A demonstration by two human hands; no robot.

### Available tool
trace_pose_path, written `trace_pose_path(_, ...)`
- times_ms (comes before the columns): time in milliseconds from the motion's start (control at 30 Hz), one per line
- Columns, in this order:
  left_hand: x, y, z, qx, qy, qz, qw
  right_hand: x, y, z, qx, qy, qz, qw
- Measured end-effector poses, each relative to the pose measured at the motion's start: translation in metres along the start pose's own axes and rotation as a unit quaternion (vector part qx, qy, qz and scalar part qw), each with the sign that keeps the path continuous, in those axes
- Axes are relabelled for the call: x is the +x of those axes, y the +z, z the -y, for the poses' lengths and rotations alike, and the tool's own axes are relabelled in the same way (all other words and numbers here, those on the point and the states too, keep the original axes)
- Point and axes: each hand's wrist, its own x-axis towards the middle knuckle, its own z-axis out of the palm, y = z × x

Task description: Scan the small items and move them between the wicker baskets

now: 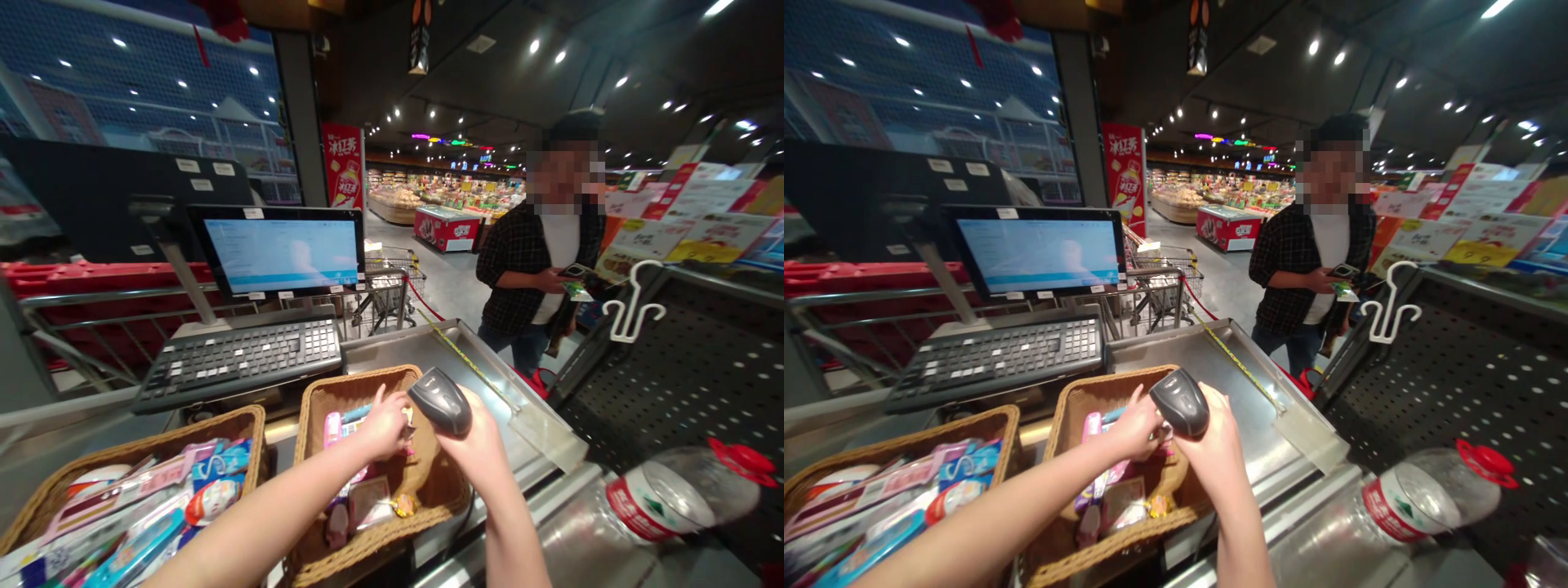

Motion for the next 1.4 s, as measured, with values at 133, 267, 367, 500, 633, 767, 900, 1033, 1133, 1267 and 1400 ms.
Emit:
trace_pose_path(133,-0.016,-0.020,0.032,0.035,-0.065,0.007,0.997,0.002,0.001,0.005,0.008,0.001,0.000,1.000)
trace_pose_path(267,-0.034,-0.014,0.055,0.082,-0.113,0.036,0.990,0.003,0.007,0.011,0.024,0.005,0.010,1.000)
trace_pose_path(367,-0.039,-0.003,0.058,0.114,-0.092,0.027,0.989,0.003,0.010,0.013,0.030,0.006,0.013,0.999)
trace_pose_path(500,-0.037,0.018,0.053,0.130,-0.071,0.059,0.987,0.004,0.011,0.013,0.030,0.009,0.014,0.999)
trace_pose_path(633,-0.031,0.041,0.045,0.134,-0.070,0.091,0.984,0.005,0.011,0.012,0.030,0.011,0.014,0.999)
trace_pose_path(767,-0.027,0.057,0.034,0.127,-0.080,0.070,0.986,0.004,0.011,0.010,0.030,0.022,0.005,0.999)
trace_pose_path(900,-0.022,0.055,0.034,0.107,-0.118,0.052,0.986,0.002,0.008,0.004,0.033,0.030,-0.002,0.999)
trace_pose_path(1033,-0.021,0.035,0.048,0.075,-0.126,0.037,0.989,0.002,0.006,-0.002,0.025,0.020,0.012,0.999)
trace_pose_path(1133,-0.027,0.015,0.058,0.053,-0.113,0.014,0.992,0.003,0.007,-0.002,0.031,0.024,0.021,0.999)
trace_pose_path(1267,-0.040,-0.006,0.065,0.035,-0.089,-0.027,0.995,0.007,0.010,0.002,0.031,0.043,0.024,0.998)
trace_pose_path(1400,-0.053,-0.016,0.070,0.027,-0.073,-0.073,0.994,0.009,0.013,0.005,0.030,0.047,0.027,0.998)
